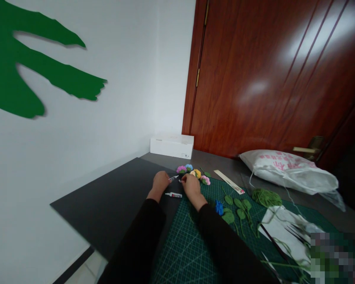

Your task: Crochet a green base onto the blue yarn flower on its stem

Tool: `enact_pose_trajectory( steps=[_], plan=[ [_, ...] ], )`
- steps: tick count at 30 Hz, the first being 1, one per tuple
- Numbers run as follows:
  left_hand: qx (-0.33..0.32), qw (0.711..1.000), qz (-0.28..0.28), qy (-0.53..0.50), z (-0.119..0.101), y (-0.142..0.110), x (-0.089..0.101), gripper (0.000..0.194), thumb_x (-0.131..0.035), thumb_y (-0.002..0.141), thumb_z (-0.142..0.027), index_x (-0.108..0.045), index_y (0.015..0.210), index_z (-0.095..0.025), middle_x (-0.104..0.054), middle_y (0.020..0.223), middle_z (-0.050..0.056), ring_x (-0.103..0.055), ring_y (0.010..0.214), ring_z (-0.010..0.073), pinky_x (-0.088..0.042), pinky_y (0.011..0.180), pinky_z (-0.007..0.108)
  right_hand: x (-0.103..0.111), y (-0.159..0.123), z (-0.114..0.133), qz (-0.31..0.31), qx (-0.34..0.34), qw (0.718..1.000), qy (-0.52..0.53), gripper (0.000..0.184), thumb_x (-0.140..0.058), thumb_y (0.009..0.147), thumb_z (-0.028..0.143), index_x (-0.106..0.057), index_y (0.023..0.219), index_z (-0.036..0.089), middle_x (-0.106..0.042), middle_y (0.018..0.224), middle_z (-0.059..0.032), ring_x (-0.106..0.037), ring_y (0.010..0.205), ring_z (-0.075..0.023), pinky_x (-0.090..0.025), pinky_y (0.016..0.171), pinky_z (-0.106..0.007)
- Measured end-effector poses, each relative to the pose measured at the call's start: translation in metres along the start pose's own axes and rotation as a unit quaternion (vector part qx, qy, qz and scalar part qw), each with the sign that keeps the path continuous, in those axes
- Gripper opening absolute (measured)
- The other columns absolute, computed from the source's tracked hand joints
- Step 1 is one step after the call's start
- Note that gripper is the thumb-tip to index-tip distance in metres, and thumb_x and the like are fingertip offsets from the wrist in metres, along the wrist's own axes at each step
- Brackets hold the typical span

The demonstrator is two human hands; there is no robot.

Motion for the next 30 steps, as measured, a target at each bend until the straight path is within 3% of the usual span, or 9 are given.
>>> enact_pose_trajectory(
  steps=[10, 14, 21, 30],
  plan=[
    [0.048, 0.998, 0.024, -0.045, 0.012, 0.006, 0.013, 0.033, -0.062, 0.094, -0.033, -0.060, 0.122, -0.017, -0.062, 0.123, 0.009, -0.064, 0.106, 0.0243, -0.056, 0.087, 0.042, -0.015, 0.011, 0.006, -0.020, 0.005, 0.996, -0.084, 0.025, -0.061, 0.097, 0.030, -0.063, 0.116, 0.015, -0.066, 0.115, -0.0080, -0.066, 0.102, -0.0219, -0.056, 0.088, -0.043],
    [0.064, 0.996, 0.022, -0.064, 0.013, 0.005, 0.016, 0.033, -0.062, 0.093, -0.033, -0.060, 0.122, -0.017, -0.062, 0.124, 0.009, -0.064, 0.107, 0.0250, -0.056, 0.088, 0.042, -0.014, 0.020, 0.007, -0.035, 0.034, 0.995, -0.083, 0.024, -0.060, 0.097, 0.029, -0.063, 0.118, 0.016, -0.064, 0.121, -0.0088, -0.064, 0.105, -0.0223, -0.055, 0.090, -0.043],
    [0.054, 0.992, 0.009, -0.112, 0.015, 0.002, 0.018, 0.032, -0.062, 0.094, -0.033, -0.061, 0.122, -0.017, -0.062, 0.124, 0.010, -0.063, 0.107, 0.0245, -0.056, 0.088, 0.043, -0.019, 0.047, 0.020, -0.004, 0.101, 0.991, -0.082, 0.026, -0.062, 0.097, 0.031, -0.063, 0.119, 0.016, -0.063, 0.123, -0.0094, -0.064, 0.107, -0.0231, -0.055, 0.091, -0.044],
    [0.050, 0.975, 0.041, -0.212, 0.023, 0.011, 0.010, 0.034, -0.061, 0.095, -0.033, -0.059, 0.123, -0.016, -0.062, 0.123, 0.010, -0.064, 0.104, 0.0236, -0.056, 0.087, 0.044, -0.030, 0.042, 0.010, -0.040, 0.102, 0.993, -0.049, 0.029, -0.062, 0.097, 0.030, -0.061, 0.123, 0.017, -0.061, 0.126, -0.0096, -0.063, 0.108, -0.0238, -0.055, 0.091, -0.044]
  ],
)
Point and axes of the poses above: each hand's wrist, its own y-axis towards the middle knuckle, its own x-axis out of the back of the hand, z = x × y, the point moved 2 cm from there along y, towards the middle knuckle
